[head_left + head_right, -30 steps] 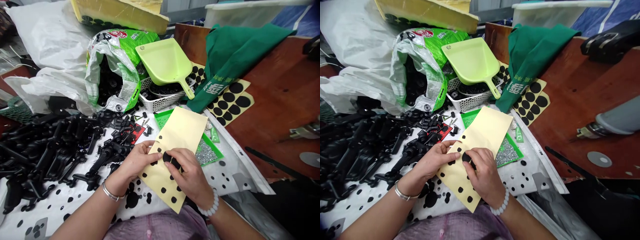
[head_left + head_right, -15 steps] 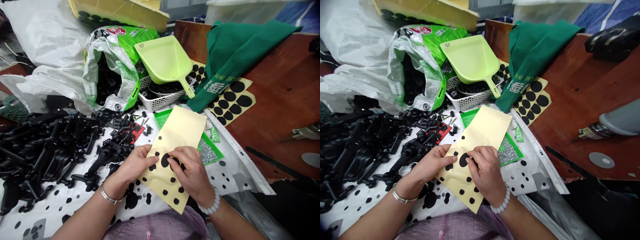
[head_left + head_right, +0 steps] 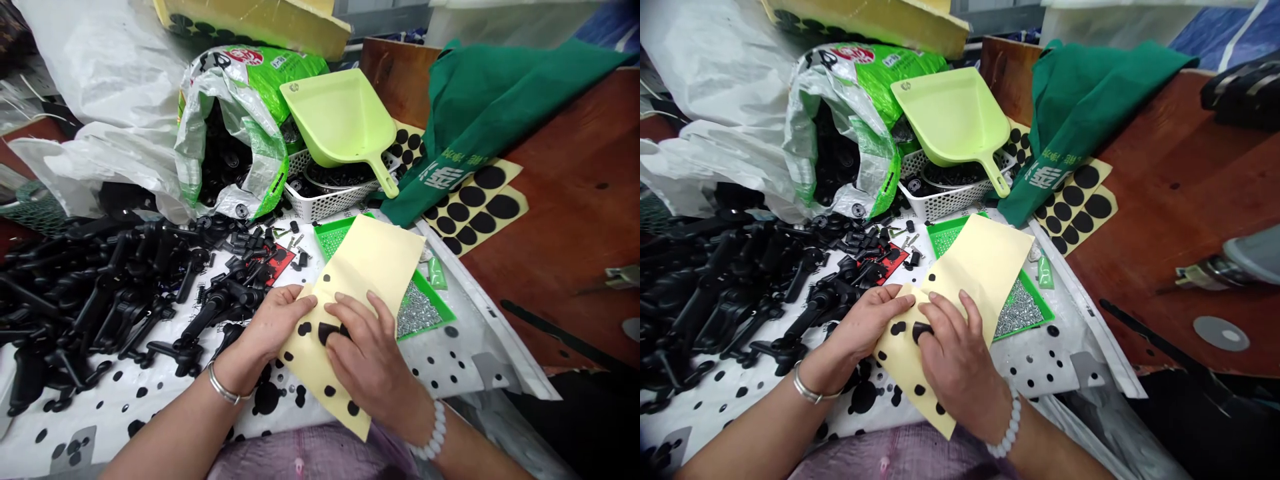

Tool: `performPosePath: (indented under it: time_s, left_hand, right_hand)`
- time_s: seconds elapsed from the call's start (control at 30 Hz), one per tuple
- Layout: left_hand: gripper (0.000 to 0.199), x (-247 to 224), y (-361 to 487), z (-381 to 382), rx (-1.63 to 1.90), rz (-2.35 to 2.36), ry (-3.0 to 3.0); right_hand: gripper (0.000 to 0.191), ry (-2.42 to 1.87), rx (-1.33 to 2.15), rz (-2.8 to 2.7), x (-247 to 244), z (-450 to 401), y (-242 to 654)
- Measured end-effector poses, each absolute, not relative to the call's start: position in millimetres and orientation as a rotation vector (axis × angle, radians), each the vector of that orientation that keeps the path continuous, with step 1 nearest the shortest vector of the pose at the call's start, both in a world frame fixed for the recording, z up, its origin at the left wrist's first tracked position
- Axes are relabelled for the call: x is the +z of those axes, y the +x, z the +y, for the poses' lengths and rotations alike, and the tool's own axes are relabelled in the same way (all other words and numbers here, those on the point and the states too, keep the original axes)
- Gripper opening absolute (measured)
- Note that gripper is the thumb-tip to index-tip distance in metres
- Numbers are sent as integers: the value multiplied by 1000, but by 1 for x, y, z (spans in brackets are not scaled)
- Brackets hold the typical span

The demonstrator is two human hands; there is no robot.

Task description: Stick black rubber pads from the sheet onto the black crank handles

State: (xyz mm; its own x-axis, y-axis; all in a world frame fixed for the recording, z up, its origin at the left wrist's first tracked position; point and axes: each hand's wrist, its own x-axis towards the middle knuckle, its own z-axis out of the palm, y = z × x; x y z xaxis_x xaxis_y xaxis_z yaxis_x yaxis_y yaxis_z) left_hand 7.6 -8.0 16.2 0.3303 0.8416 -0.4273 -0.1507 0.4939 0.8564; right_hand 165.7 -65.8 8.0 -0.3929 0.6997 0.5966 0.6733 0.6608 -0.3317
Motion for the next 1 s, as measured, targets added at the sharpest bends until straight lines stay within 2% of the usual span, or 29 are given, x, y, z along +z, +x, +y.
performPosePath:
  time_s: [0.13,0.37,0.7,1.0]
  left_hand:
    - [24,17,6,-5,779,1042,817]
    - [39,27,2,-11,801,1103,936]
    - [25,25,-9,-21,699,1142,1035]
    - [21,13,-12,-20,783,1100,832]
  right_hand:
    - [13,-1000,330,-2080,13,-76,180]
    - [9,-1137,966,-1595,17,-67,190]
    - [10,-1210,1281,-1451,27,-52,172]
    - [14,-1216,1174,-1652,30,-54,177]
